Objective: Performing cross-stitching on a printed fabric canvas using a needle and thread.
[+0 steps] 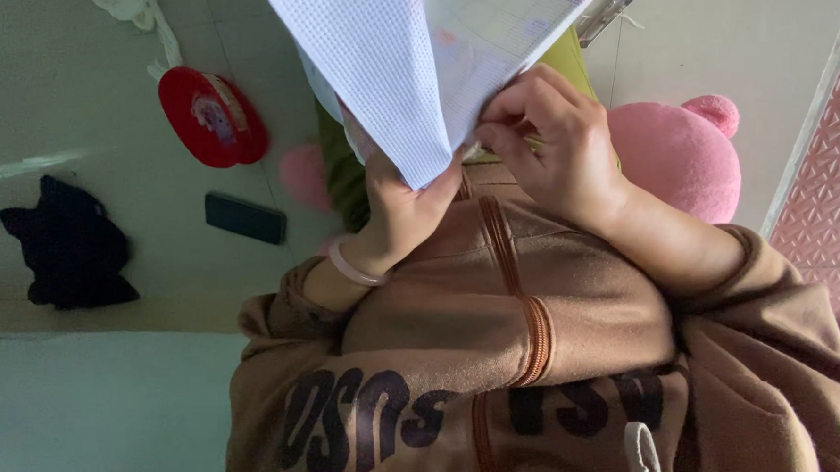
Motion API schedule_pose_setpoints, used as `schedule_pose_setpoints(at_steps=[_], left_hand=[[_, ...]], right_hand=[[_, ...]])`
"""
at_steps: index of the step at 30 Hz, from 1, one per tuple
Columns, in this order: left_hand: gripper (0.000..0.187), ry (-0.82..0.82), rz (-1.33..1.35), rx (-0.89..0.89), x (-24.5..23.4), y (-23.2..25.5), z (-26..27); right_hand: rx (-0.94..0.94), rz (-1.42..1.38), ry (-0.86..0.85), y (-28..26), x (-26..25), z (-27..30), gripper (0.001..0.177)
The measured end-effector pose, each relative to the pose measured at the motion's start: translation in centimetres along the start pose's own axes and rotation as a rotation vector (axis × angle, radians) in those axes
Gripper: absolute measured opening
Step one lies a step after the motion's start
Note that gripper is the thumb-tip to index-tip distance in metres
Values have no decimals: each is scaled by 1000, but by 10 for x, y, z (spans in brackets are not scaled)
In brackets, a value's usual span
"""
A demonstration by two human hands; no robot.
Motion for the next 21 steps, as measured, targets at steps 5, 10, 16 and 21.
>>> schedule_pose_setpoints(at_steps=[5, 10, 16, 21], left_hand=[[28, -7, 62, -101, -4, -19, 2], [29, -38, 139, -312, -5, -57, 19], [22, -31, 240, -511, -15, -77, 20], [71, 112, 193, -356, -32, -72, 18]], right_hand=[[263, -24, -123, 26, 12, -10, 8], [272, -459, -38, 42, 23, -28, 15], [447, -794, 37, 90, 44, -23, 23], [574, -931, 204, 128, 47, -15, 25]])
Point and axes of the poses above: each hand's wrist, its own z-axis away from the middle knuckle, its own x-axis out of the palm, y = z × x, the point moved 8 cm from there along -z, towards the middle knuckle, and after that the axes turned 7 degrees about -x, right-handed, at the moved point
